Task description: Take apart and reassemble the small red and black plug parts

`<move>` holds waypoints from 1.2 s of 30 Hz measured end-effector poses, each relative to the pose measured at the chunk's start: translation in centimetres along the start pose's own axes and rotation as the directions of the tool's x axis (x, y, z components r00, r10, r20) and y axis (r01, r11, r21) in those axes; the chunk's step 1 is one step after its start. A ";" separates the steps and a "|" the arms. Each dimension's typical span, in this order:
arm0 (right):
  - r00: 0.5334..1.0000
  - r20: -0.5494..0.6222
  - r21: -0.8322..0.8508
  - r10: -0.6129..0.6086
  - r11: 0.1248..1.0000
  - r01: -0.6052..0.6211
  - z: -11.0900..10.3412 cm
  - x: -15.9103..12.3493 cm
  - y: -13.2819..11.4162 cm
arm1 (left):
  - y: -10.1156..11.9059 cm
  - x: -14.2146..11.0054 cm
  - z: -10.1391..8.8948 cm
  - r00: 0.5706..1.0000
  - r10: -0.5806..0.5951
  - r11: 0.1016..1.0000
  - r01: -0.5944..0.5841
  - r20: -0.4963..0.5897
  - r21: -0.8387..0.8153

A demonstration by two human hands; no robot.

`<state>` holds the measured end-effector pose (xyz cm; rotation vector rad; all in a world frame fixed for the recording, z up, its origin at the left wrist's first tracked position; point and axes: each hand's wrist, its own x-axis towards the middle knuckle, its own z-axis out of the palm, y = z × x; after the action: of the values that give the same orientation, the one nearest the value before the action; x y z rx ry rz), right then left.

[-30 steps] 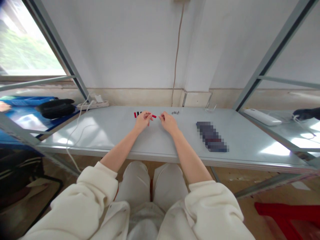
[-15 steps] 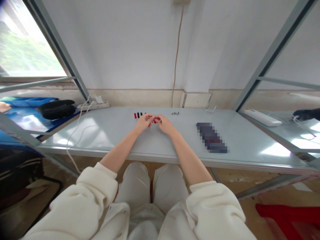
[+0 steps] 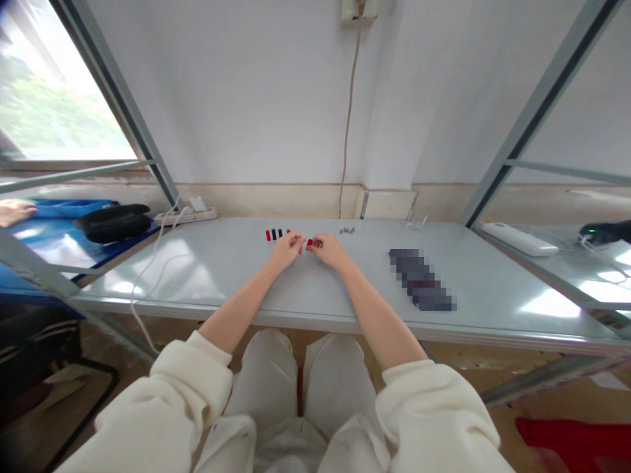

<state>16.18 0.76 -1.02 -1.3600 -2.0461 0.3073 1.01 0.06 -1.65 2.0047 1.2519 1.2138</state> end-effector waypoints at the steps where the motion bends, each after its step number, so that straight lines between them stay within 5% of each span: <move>1: 0.999 -0.015 -0.027 0.030 0.999 -0.030 -0.1 0.5 0.5 | -0.1 -0.1 0.0 0.998 0.053 0.993 -0.052 -0.013 0.105; 8: 0.961 -0.126 -0.102 0.245 0.961 -0.258 -0.6 3.6 4.6 | 0.2 -0.9 0.1 0.978 0.157 0.898 -0.200 0.138 0.393; 36: 0.943 0.050 -0.314 0.329 0.901 -0.298 -0.8 6.1 5.8 | 0.5 -1.0 0.1 0.977 0.099 0.870 -0.178 0.190 0.460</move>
<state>19.44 8.57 -1.06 -1.9075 -2.0104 0.2080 1.14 -1.06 -1.76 2.5265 1.4475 0.8302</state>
